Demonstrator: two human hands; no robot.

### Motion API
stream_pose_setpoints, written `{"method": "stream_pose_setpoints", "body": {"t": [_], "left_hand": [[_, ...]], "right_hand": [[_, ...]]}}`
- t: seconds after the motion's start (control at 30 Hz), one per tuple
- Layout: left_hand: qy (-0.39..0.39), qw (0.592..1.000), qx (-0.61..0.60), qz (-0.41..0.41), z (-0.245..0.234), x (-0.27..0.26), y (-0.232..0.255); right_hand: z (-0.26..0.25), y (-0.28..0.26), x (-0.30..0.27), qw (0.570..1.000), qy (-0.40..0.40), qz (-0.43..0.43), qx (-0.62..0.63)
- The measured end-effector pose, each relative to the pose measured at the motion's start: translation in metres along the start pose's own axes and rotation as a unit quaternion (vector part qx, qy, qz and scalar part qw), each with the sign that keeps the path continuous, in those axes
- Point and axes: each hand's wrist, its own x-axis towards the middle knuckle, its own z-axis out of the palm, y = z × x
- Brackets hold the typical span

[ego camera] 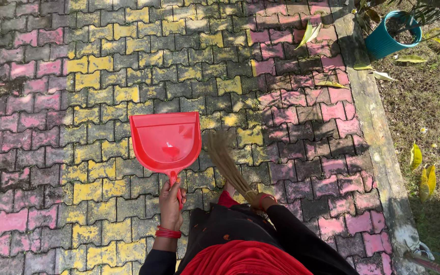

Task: The person sweeps a tiled outdoor walkway using a broom and a red dustpan.

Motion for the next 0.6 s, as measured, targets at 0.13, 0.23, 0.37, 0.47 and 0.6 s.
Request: {"method": "stream_pose_setpoints", "body": {"t": [0.13, 0.23, 0.37, 0.47, 0.6], "left_hand": [[-0.032, 0.998, -0.031, 0.032, 0.037, 0.026, 0.017], [-0.025, 0.999, -0.038, 0.029, 0.041, 0.042, 0.014], [0.009, 0.998, -0.054, 0.005, 0.024, 0.061, 0.001], [0.043, 0.998, -0.054, 0.003, 0.020, 0.081, 0.010], [0.019, 0.999, -0.039, 0.031, 0.023, 0.125, 0.033]], "right_hand": [[-0.054, -0.050, 0.007, 0.994, -0.005, -0.086, -0.072], [-0.081, -0.051, 0.016, 0.995, 0.043, -0.081, -0.031], [-0.117, 0.018, 0.020, 0.986, 0.114, -0.070, 0.103], [-0.136, 0.084, 0.019, 0.971, 0.138, 0.034, 0.193], [-0.156, 0.141, 0.028, 0.929, 0.152, 0.153, 0.300]]}}
